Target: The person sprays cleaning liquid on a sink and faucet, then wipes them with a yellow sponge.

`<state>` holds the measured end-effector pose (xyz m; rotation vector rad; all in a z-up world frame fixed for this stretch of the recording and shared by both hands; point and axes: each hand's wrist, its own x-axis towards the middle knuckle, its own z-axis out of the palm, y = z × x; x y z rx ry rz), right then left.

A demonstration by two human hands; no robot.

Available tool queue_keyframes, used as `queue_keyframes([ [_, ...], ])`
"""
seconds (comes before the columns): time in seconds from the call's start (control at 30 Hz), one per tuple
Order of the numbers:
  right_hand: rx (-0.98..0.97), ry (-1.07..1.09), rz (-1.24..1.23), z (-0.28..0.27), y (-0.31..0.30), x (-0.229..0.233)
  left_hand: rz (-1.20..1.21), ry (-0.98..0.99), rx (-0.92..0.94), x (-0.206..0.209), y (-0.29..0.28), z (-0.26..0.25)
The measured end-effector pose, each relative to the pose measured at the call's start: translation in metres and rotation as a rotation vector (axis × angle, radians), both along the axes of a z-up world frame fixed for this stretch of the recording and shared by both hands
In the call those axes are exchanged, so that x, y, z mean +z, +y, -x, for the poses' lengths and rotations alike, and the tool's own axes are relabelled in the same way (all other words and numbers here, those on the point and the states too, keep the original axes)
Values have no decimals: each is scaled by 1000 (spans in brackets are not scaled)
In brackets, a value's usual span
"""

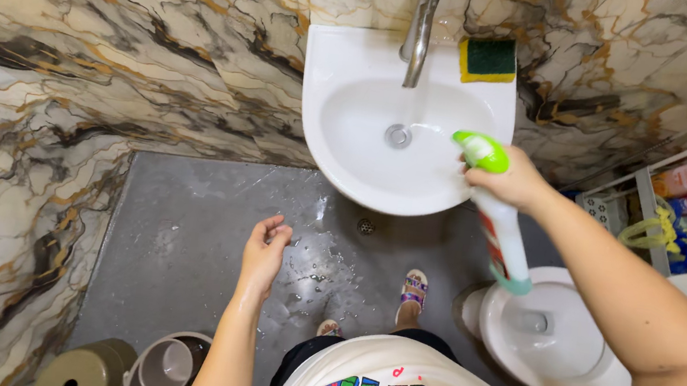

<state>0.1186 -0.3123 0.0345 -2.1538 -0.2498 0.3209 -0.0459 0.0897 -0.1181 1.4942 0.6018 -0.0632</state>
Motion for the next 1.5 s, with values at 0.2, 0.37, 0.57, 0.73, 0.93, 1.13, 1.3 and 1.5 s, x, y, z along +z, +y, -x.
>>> queue_keyframes([
  [0.2, 297, 49, -14, -3, -7, -19, -85, -106, 34, 40, -61, -29],
  [0.37, 340, 25, 200, -30, -49, -37, -98, -106, 17, 62, -106, -50],
  [0.57, 441, -473, 183, -80, -98, -26, -205, -176, 24, 71, -154, -67],
  [0.73, 473, -499, 13, -105, -85, 13, -236, -181, -15, 91, -182, -81],
  [0.93, 440, -454, -129, -113, -56, 56, -297, -158, 7, 107, -204, -91],
  [1.13, 667, -445, -105, -118, -50, 70, -302, -155, -5, 106, -221, -92],
  [1.3, 584, -344, 42, -119, -53, 52, -301, -168, 3, 103, -220, -91],
  [1.5, 411, -276, 59, -147, -93, 44, -345, -169, -17, 107, -220, -100],
])
